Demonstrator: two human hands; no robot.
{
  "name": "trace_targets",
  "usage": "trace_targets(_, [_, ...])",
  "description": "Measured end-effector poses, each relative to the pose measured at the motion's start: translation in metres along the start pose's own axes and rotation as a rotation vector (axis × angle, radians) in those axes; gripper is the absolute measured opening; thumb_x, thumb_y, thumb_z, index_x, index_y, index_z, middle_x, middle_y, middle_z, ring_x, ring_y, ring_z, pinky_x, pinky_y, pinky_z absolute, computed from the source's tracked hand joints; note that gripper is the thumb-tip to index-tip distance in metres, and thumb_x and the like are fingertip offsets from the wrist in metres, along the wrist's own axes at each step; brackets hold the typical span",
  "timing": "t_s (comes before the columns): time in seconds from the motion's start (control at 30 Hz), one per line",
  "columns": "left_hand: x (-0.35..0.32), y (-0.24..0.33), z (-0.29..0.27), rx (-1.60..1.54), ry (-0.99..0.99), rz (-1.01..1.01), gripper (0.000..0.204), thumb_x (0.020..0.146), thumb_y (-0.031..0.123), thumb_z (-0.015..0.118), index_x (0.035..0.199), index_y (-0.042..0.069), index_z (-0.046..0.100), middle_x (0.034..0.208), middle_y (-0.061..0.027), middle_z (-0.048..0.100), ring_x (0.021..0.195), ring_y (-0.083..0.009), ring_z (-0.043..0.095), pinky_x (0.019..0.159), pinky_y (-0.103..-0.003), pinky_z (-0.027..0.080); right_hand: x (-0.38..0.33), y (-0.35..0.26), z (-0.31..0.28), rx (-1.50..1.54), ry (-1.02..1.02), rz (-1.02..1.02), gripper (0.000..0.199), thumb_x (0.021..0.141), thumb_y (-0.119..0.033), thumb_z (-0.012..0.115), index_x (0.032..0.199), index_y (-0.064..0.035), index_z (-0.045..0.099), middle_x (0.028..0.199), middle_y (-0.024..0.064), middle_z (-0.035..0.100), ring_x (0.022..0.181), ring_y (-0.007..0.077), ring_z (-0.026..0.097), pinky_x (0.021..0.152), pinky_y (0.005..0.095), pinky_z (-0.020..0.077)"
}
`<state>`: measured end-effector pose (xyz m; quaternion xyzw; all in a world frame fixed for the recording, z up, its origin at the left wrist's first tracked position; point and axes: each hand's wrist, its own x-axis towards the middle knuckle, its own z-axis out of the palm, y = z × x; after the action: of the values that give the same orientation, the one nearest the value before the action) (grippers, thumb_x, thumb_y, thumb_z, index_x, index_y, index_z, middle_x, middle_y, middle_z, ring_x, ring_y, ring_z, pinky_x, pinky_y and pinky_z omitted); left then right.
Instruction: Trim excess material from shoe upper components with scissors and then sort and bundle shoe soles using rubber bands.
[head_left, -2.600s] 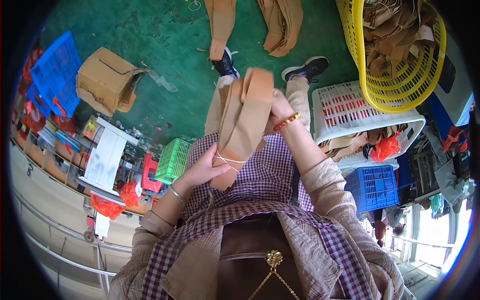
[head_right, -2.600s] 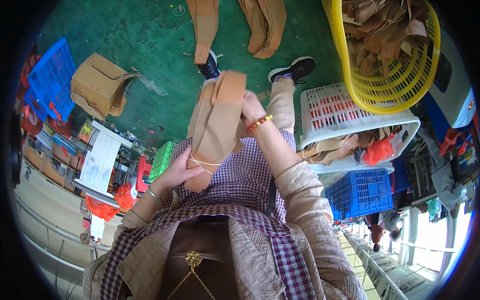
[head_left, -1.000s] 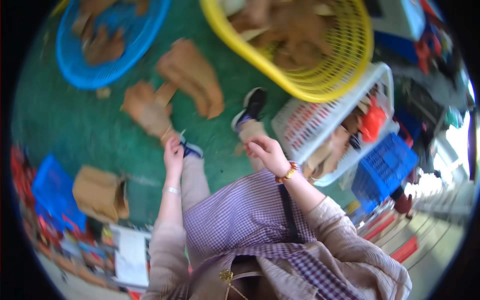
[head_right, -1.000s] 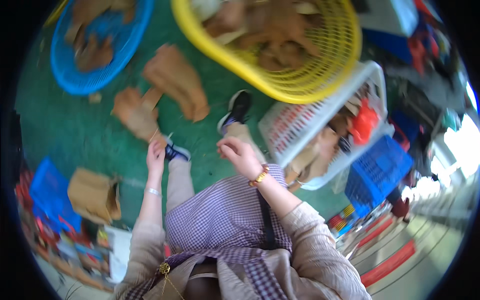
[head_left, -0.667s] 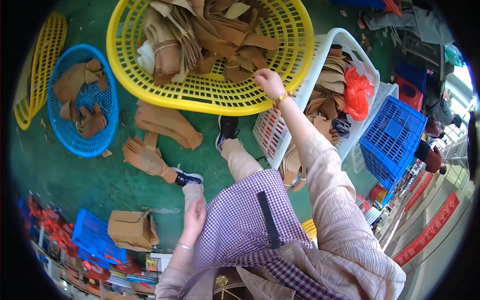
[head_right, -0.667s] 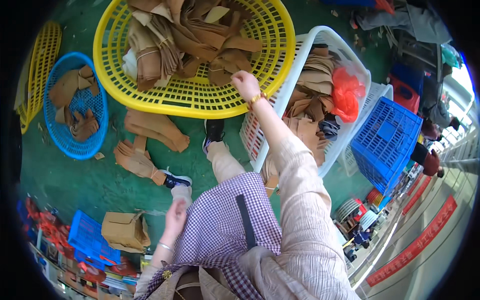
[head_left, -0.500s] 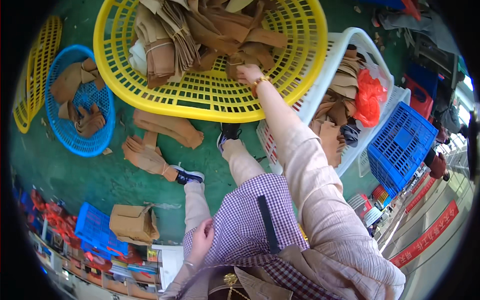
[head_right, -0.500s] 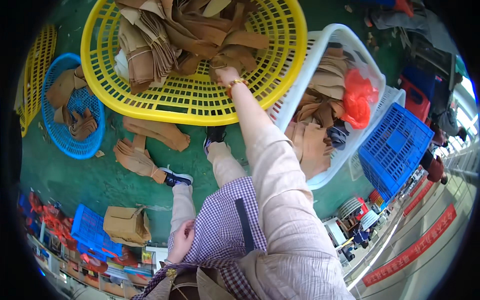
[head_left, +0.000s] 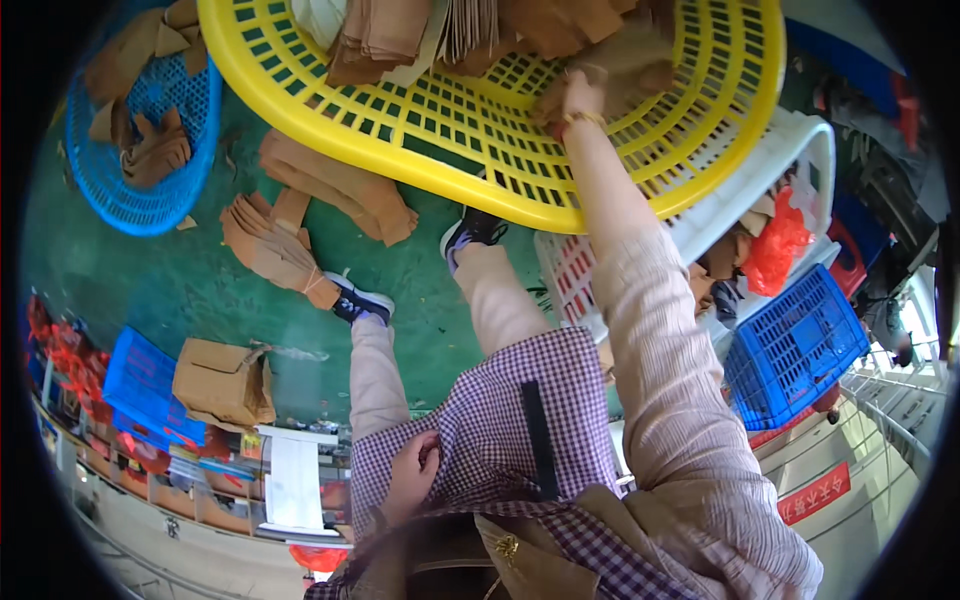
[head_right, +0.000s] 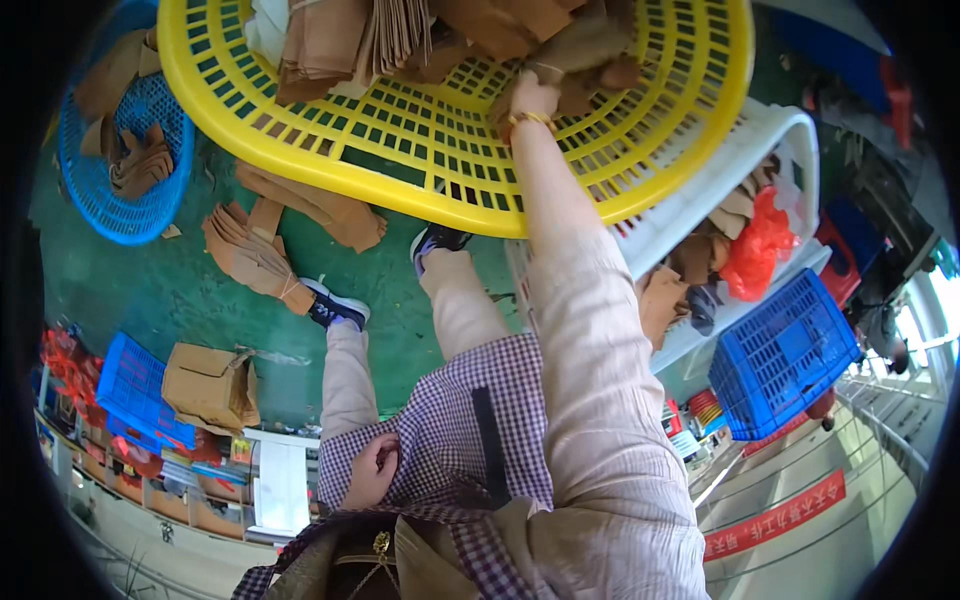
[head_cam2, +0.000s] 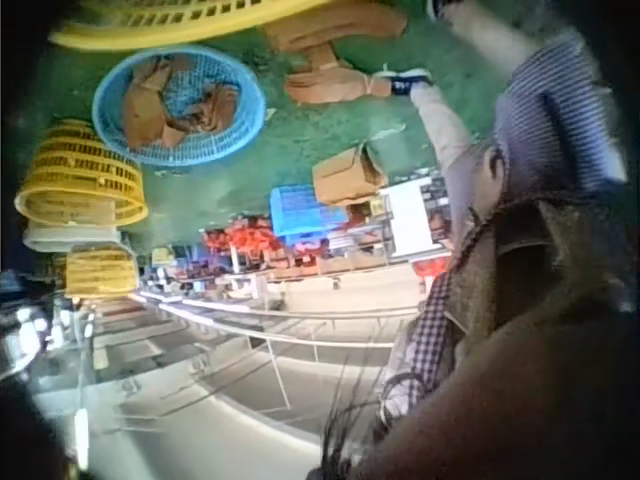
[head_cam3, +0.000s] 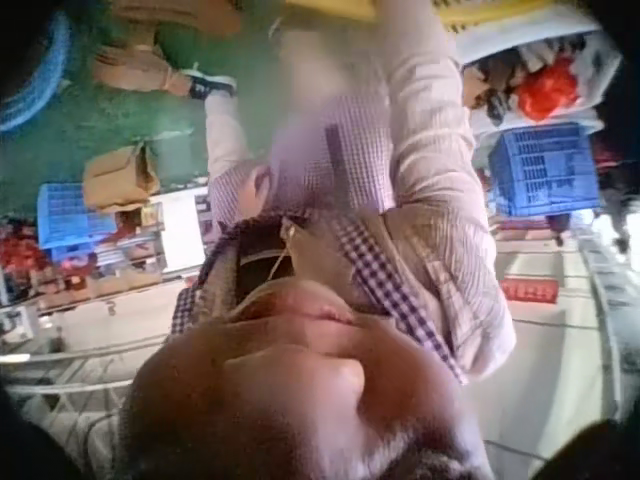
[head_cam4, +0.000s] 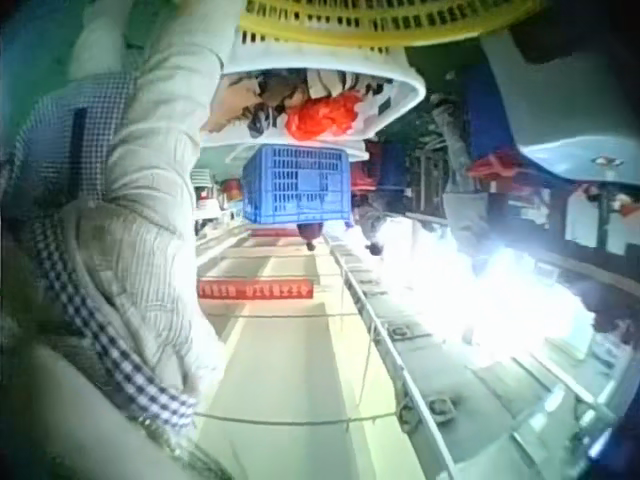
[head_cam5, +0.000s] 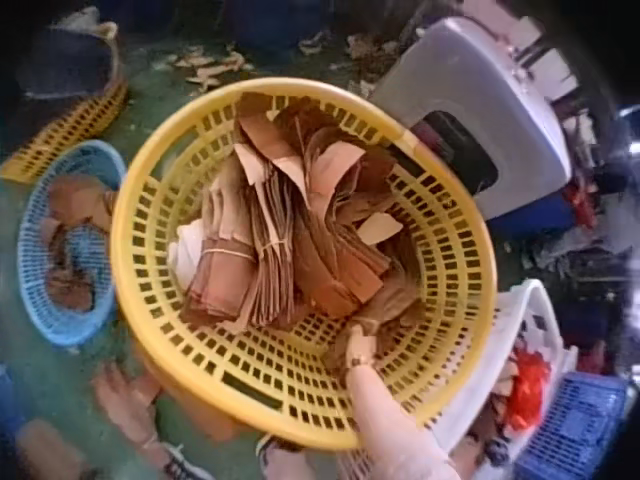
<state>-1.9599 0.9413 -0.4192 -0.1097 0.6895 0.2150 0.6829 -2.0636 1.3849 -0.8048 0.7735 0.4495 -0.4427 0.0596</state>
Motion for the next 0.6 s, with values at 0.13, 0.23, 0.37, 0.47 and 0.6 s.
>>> trace_targets(0.13, [0.0, 0.034, 0.007, -0.082, -0.089, 0.155, 0.033, 0.086, -0.004, 0.055, 0.119, 0.0, 0.057, 0.103, -0.0119, 0.067, 0.091, -0.0198, 0.065, 0.081, -0.027, 0.051, -0.086, -0.063, -0.173, 0.801, -0.607, 0.176, 0.046, 0.088, -0.013, 0.049, 0.129, 0.0072, 0.046, 0.118, 0.0227, 0.06, 0.097, 0.0307, 0.062, 0.083, 0.0396, 0.0546])
trace_targets(0.23, [-0.012, 0.058, 0.0, -0.135, -0.107, 0.23, 0.032, 0.087, -0.004, 0.055, 0.119, -0.001, 0.056, 0.106, -0.0129, 0.066, 0.094, -0.02, 0.064, 0.084, -0.026, 0.051, -0.184, -0.07, -0.248, 1.206, -0.915, 0.22, 0.05, 0.09, -0.016, 0.049, 0.133, 0.0074, 0.041, 0.126, 0.0243, 0.055, 0.1, 0.0284, 0.061, 0.081, 0.0358, 0.0545])
trace_targets(0.37, [-0.019, 0.084, -0.007, -0.354, -0.039, 0.301, 0.03, 0.086, -0.006, 0.057, 0.115, -0.002, 0.058, 0.107, -0.0122, 0.066, 0.095, -0.0205, 0.065, 0.086, -0.028, 0.052, -0.29, -0.048, -0.275, 1.041, -0.925, 0.245, 0.053, 0.094, -0.023, 0.046, 0.138, 0.0048, 0.036, 0.127, 0.0235, 0.055, 0.103, 0.0256, 0.062, 0.082, 0.0336, 0.054])
trace_targets(0.47, [-0.043, 0.129, -0.026, -0.463, 0.048, 0.385, 0.028, 0.087, -0.007, 0.055, 0.114, -0.002, 0.058, 0.11, -0.0118, 0.065, 0.099, -0.0199, 0.064, 0.088, -0.028, 0.051, -0.354, -0.037, -0.285, 1.15, -1.1, 0.311, 0.052, 0.096, -0.025, 0.047, 0.138, 0.0042, 0.036, 0.128, 0.0237, 0.055, 0.104, 0.0256, 0.062, 0.083, 0.0338, 0.0539])
trace_targets(0.6, [-0.071, 0.164, -0.06, -0.327, 0.3, 0.731, 0.03, 0.083, -0.004, 0.061, 0.113, -0.001, 0.058, 0.106, -0.011, 0.064, 0.095, -0.02, 0.062, 0.087, -0.028, 0.05, -0.434, -0.023, -0.278, 0.896, -0.88, 0.517, 0.054, 0.098, -0.026, 0.048, 0.14, 0.0046, 0.035, 0.129, 0.0238, 0.053, 0.095, 0.026, 0.061, 0.078, 0.0353, 0.0522])
